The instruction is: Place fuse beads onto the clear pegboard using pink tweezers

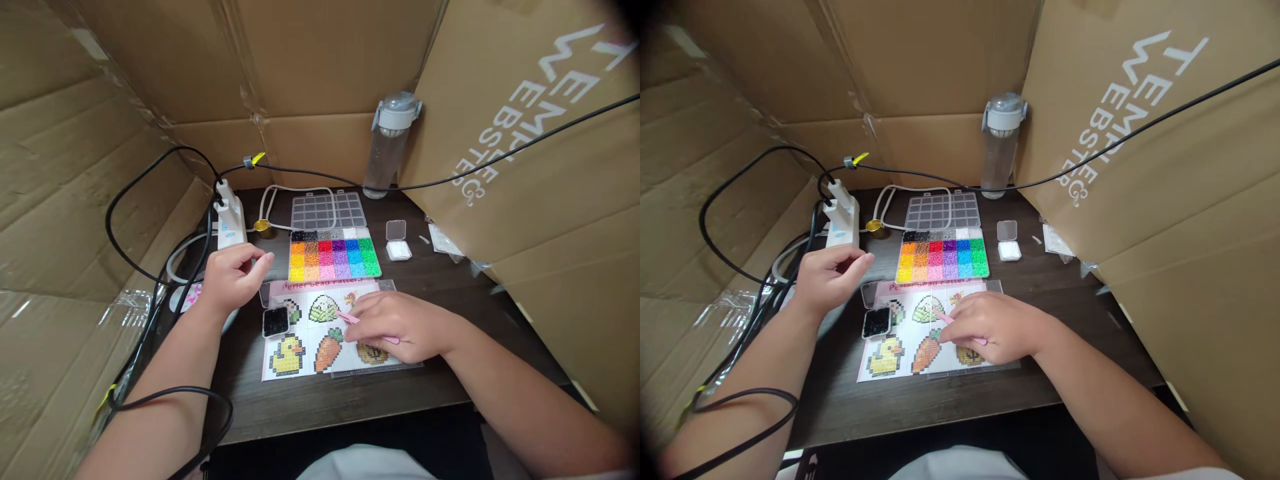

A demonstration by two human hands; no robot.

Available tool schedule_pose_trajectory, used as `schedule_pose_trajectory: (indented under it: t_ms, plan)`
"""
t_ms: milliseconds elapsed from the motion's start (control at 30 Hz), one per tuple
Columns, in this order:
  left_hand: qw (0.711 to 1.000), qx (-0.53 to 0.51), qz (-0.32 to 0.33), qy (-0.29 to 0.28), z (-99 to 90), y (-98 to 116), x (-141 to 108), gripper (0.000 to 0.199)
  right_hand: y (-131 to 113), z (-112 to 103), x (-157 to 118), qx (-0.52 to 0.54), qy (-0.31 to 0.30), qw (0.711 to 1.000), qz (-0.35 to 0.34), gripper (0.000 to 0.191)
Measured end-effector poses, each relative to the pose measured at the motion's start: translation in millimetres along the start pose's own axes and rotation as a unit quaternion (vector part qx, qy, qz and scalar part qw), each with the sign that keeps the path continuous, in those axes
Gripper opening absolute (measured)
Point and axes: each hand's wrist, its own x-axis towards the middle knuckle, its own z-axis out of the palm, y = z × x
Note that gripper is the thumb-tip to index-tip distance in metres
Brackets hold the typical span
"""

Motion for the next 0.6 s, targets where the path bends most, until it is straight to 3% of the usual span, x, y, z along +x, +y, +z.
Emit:
schedule_pose_trajectory:
  t_ms: [200,400,500,600]
  plan:
    - [0.999,0.011,0.027,0.027,-4.8,4,0,0.022,-1,1,-1,-0.001,-0.001,1.0,-0.015,0.03]
    - [0.995,-0.007,0.087,0.053,-11.6,29,-4,0.023,-8,0,1,-0.02,-0.012,1.0,-0.004,0.023]
    - [0.991,0.002,0.13,0.011,-12.9,49,-9,0.024,-17,2,1,-0.065,-0.017,0.998,0.02,0.022]
    - [0.978,0.04,0.192,-0.073,-14.3,78,-22,0.023,-28,8,-2,-0.103,-0.007,0.994,0.044,0.029]
